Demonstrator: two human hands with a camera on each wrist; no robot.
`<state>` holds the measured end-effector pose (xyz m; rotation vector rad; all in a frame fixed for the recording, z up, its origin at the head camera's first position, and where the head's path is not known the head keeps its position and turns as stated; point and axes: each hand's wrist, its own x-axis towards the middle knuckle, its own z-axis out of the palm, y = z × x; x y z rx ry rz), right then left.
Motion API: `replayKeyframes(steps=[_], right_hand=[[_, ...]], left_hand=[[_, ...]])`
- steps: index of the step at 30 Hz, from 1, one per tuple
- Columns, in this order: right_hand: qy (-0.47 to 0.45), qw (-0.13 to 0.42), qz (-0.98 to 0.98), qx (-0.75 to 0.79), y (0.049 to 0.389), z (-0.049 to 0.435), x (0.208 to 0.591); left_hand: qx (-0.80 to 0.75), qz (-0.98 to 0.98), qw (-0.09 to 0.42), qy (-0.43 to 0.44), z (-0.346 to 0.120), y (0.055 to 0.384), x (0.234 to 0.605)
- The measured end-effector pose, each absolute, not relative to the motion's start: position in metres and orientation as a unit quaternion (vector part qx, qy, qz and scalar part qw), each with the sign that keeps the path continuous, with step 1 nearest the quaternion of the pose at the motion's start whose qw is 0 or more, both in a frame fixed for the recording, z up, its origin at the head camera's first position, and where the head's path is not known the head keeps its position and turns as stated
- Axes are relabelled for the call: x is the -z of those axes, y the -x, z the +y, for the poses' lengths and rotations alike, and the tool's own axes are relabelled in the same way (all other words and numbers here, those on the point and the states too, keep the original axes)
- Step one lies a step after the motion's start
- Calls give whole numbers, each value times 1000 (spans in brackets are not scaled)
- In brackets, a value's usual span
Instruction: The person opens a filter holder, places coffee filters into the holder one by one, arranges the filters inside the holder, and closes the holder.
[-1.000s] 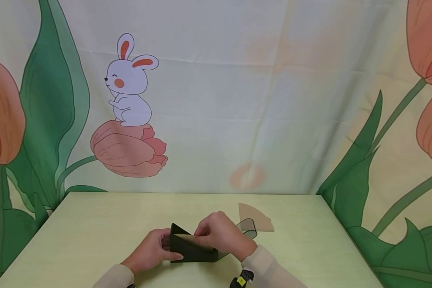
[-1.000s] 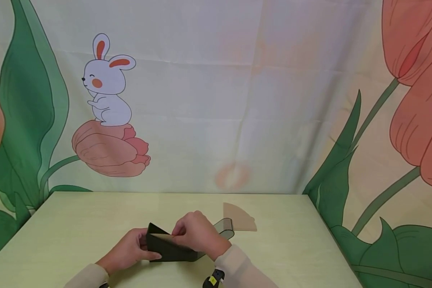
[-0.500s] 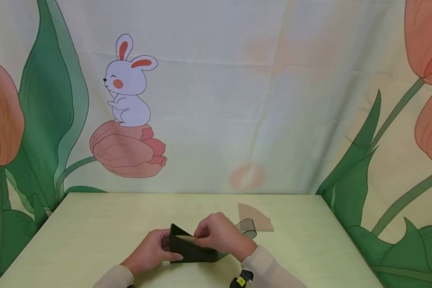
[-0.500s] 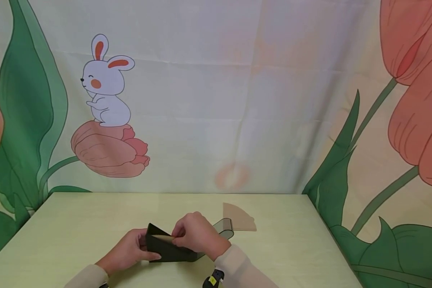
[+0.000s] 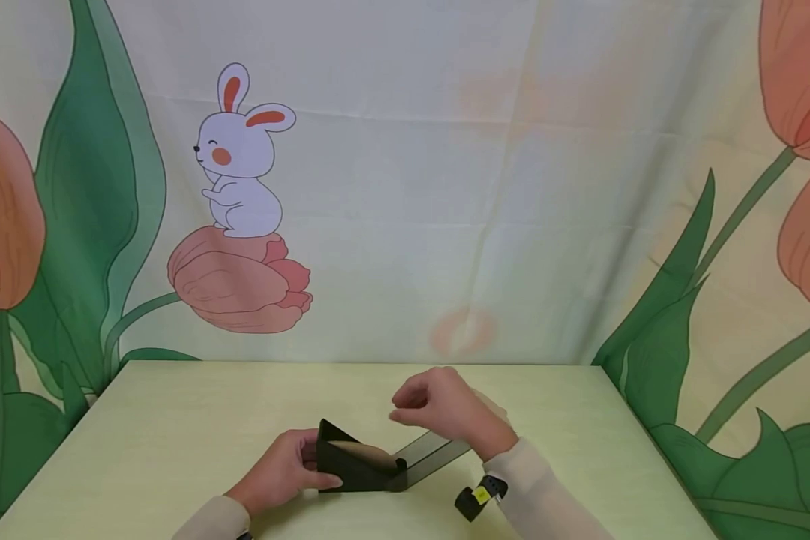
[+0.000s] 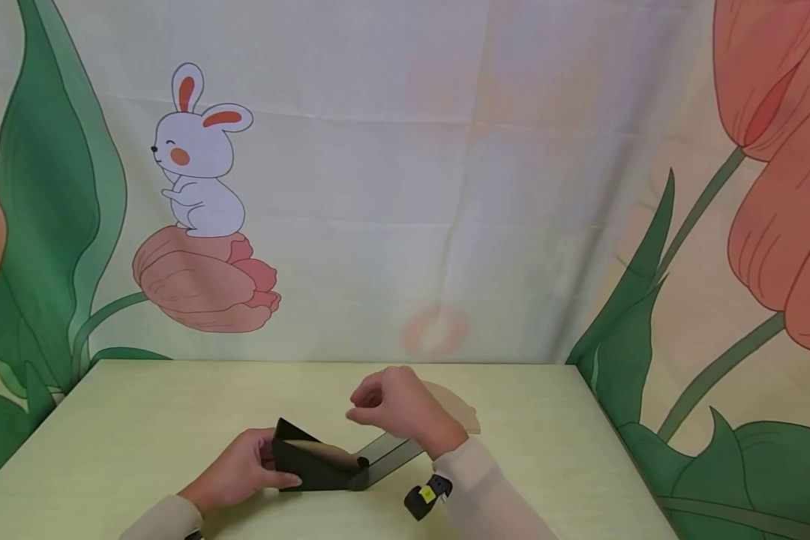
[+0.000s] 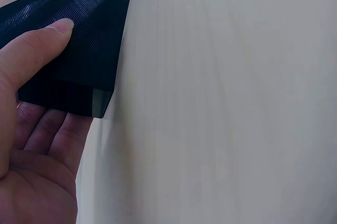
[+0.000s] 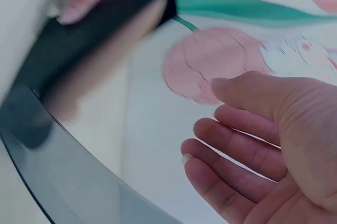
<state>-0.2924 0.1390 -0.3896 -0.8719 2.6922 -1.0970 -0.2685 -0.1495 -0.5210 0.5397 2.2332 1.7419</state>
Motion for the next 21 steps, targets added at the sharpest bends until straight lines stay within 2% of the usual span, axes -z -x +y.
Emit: replayKeyframes(steps=[5,10,21], right_hand=[[240,19,895,375,308,164,374],[186,-5,912,366,334,191,375],[60,-16,940,334,378,239,433]], left_hand=[[-598,769,129,-186,-150,269,522],[-597,770,125,-185,-152,269,522],[-603,763,127,-194,-151,268,521]])
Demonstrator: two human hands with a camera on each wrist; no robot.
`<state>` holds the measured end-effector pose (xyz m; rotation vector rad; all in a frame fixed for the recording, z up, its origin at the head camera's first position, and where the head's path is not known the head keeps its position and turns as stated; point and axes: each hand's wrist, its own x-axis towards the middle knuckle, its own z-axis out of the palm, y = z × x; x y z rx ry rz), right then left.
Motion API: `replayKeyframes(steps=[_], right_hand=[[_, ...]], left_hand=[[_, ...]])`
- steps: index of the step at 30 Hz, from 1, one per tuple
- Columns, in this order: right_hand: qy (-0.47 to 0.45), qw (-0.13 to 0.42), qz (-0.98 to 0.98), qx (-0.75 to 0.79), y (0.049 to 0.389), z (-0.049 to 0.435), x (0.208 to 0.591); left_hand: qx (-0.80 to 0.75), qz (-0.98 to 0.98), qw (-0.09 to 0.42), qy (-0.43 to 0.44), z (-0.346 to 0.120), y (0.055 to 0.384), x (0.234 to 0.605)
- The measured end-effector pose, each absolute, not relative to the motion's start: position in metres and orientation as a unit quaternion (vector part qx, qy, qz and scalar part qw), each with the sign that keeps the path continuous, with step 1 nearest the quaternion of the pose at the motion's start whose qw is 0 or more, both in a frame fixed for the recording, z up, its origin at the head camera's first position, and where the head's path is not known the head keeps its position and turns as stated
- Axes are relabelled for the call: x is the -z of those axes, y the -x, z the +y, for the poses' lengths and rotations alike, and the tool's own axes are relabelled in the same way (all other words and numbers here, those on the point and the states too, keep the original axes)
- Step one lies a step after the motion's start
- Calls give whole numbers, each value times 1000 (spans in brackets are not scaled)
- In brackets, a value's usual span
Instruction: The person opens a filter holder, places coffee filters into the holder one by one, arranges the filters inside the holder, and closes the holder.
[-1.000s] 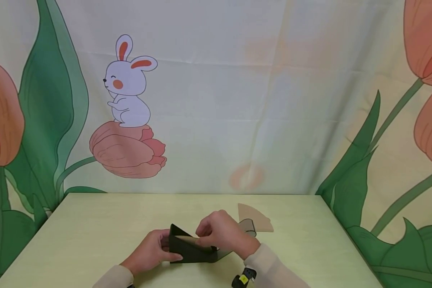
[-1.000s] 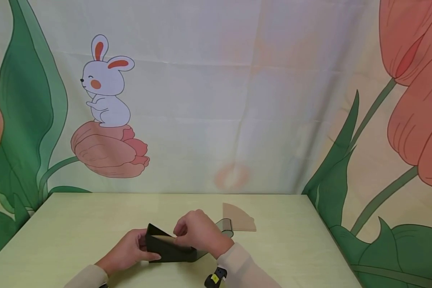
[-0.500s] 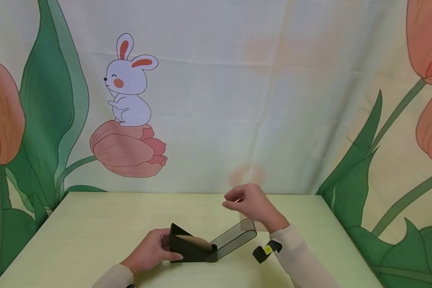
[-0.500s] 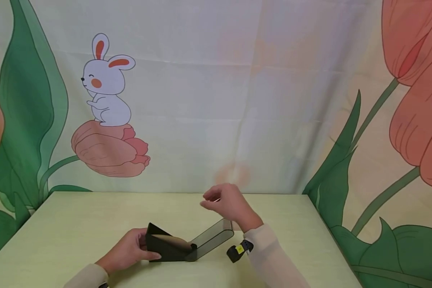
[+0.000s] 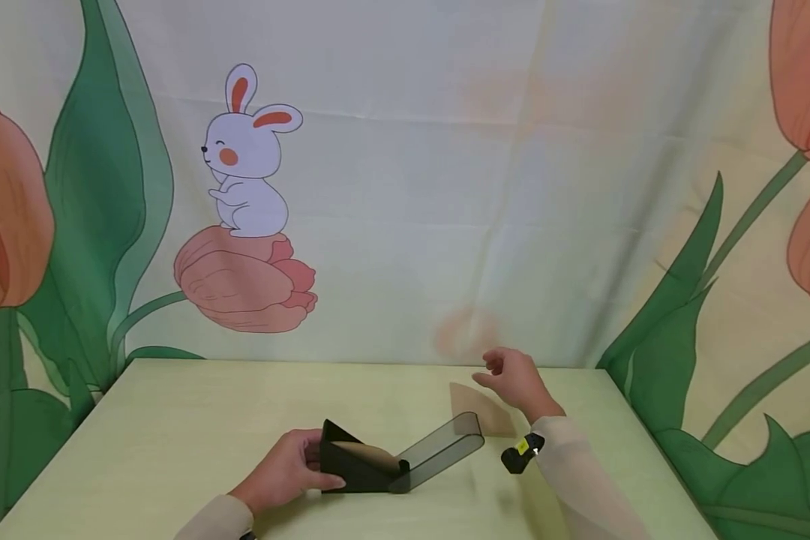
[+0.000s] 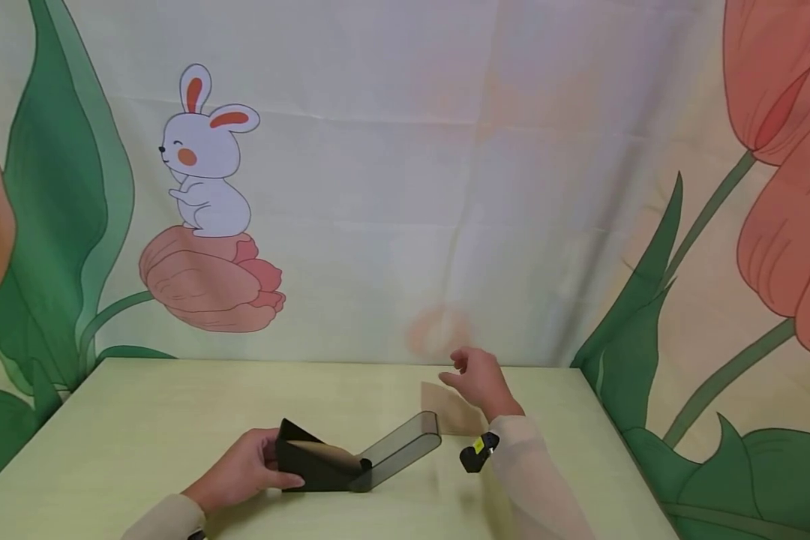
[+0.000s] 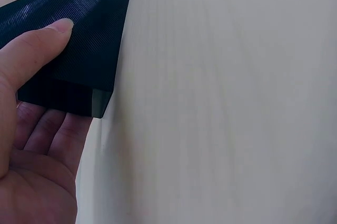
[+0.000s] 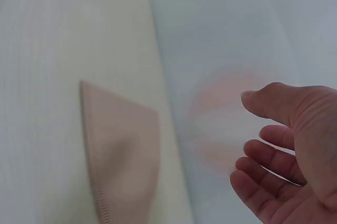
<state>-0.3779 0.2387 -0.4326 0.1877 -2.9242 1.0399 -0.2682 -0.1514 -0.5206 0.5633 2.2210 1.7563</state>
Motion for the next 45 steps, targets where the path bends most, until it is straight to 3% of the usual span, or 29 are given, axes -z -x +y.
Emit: replayKeyframes(steps=[14,29,45], right_hand=[[3,-50,-949,-310,397,254,490],[38,-80,-954,-286,398,251,494],[35,-71,-957,-280,398,245,491]], left_hand=[[-605,763,132,-185,-150,267,522],[-604,764,129,-186,-151,268,523],[-606,762,129,-190,-152,268,523]])
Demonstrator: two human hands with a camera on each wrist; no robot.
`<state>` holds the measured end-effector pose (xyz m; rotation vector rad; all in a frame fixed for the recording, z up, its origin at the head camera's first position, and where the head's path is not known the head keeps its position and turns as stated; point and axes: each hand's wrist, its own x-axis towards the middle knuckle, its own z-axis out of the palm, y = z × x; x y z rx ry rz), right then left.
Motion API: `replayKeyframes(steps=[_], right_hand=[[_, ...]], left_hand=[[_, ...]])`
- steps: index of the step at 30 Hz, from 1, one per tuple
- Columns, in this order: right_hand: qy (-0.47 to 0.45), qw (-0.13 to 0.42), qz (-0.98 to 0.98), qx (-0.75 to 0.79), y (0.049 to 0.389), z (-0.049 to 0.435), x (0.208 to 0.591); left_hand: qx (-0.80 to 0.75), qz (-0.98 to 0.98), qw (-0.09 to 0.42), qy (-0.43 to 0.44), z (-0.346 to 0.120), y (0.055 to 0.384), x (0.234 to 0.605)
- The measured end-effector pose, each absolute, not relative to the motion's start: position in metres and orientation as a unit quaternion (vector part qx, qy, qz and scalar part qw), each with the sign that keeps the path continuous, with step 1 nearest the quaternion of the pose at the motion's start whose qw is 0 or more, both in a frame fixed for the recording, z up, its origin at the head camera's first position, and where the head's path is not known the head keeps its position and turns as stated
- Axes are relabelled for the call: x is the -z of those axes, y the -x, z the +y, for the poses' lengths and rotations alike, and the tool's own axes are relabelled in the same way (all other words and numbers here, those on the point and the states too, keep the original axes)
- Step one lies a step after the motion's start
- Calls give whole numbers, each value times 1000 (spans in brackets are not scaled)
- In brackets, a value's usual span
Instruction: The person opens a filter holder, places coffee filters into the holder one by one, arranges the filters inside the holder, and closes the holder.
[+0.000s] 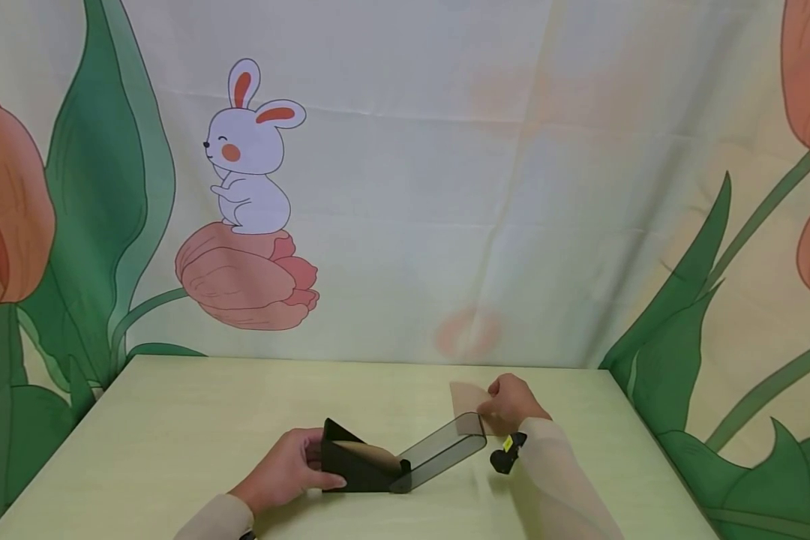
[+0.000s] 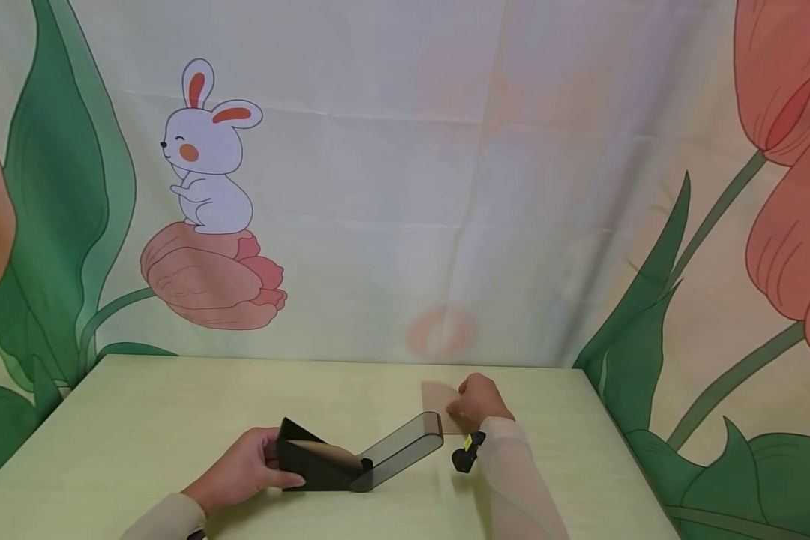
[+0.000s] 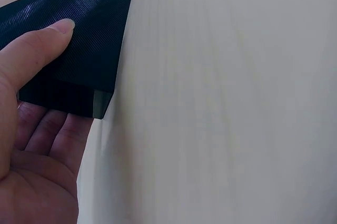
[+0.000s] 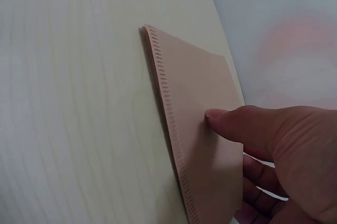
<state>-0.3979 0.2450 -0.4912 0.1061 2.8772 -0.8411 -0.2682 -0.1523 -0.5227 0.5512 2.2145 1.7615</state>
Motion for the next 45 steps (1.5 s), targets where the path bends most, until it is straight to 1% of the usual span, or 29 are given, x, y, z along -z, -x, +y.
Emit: replayKeyframes(steps=[11,25,34,45], right_hand=[[-37,54,959,275,395,243,489],[-22,36,960,276,400,246,495],[-39,48,952,301,400,244,494],[-19,36,954,298,399,245,496]], left_hand=[[-599,769,125,-186,-152,268,522],[-604,764,128,-187,-152,268,522],[-602,766,129,-182,-152,269,523],[-605,763,133,-185,-152,268,522]])
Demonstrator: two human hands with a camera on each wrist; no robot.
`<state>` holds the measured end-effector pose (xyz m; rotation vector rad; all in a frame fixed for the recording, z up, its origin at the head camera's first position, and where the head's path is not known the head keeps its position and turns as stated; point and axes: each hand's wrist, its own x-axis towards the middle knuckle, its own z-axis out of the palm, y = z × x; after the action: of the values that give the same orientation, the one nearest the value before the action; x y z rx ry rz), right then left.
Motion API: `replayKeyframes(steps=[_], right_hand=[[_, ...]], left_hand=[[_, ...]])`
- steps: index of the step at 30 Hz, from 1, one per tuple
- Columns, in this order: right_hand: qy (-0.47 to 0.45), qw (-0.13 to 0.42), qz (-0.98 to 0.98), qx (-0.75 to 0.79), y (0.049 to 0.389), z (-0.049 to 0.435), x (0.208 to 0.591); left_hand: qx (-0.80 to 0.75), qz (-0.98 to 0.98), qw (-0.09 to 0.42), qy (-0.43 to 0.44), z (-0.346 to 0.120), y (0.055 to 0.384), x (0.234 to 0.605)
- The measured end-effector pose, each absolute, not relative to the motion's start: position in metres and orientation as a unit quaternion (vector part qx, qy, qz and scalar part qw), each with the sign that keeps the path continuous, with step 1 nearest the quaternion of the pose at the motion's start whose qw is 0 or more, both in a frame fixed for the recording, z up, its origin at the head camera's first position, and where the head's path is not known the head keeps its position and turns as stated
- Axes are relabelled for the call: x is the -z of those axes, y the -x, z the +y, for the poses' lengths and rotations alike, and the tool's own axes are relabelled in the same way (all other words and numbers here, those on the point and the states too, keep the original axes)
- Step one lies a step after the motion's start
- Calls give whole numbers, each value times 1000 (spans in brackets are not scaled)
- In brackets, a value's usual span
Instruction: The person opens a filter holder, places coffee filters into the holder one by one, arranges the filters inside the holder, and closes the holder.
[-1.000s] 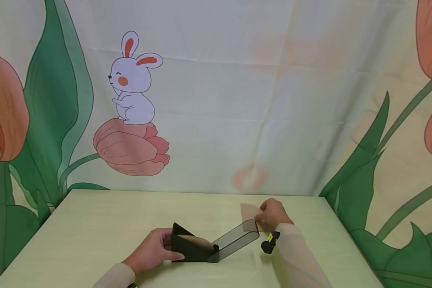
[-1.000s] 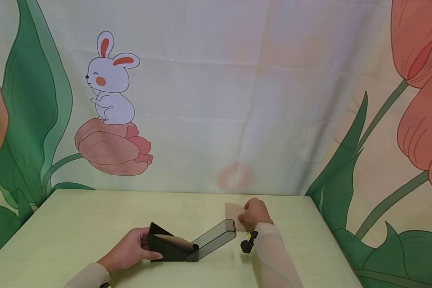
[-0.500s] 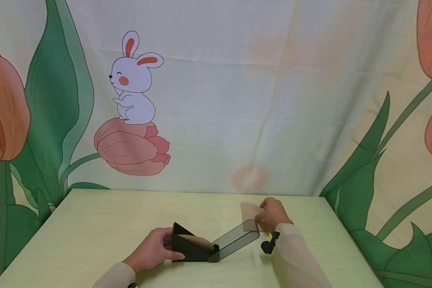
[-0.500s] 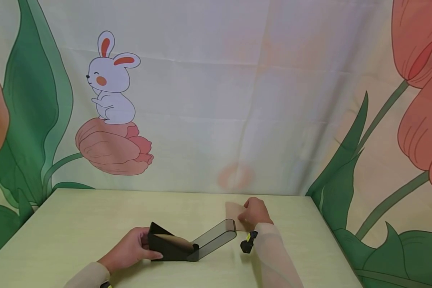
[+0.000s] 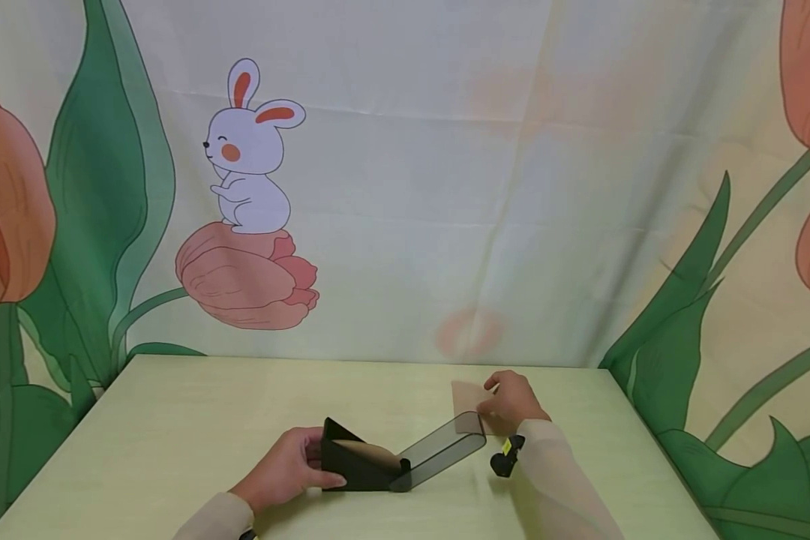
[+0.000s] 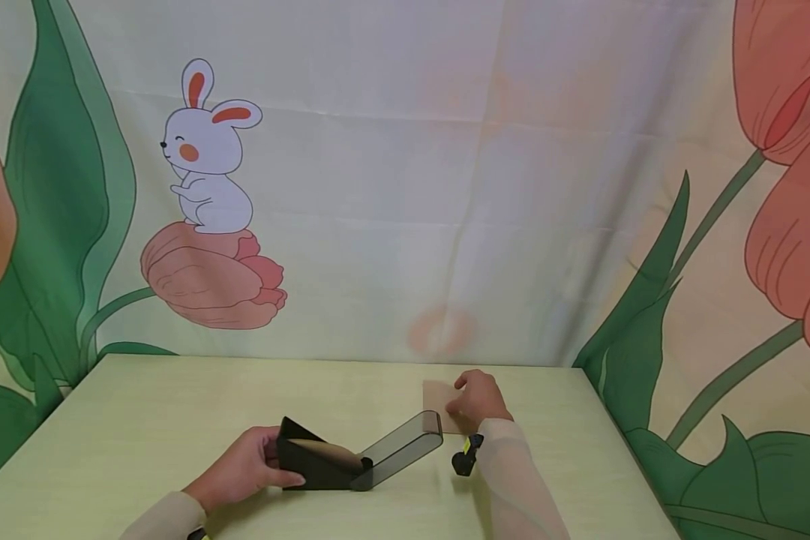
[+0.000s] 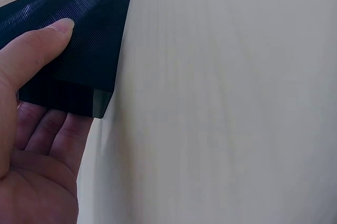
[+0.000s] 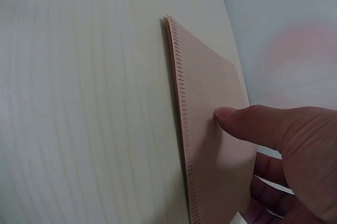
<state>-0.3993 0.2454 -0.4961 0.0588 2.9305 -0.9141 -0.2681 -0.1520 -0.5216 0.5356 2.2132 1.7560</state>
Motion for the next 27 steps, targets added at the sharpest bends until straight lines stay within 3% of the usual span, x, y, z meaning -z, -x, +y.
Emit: replayKeyframes(steps=[27], right_hand=[[-5,19,957,288,399,242,496]], left_hand=[[-612,757,132,-186,-153,268,523]])
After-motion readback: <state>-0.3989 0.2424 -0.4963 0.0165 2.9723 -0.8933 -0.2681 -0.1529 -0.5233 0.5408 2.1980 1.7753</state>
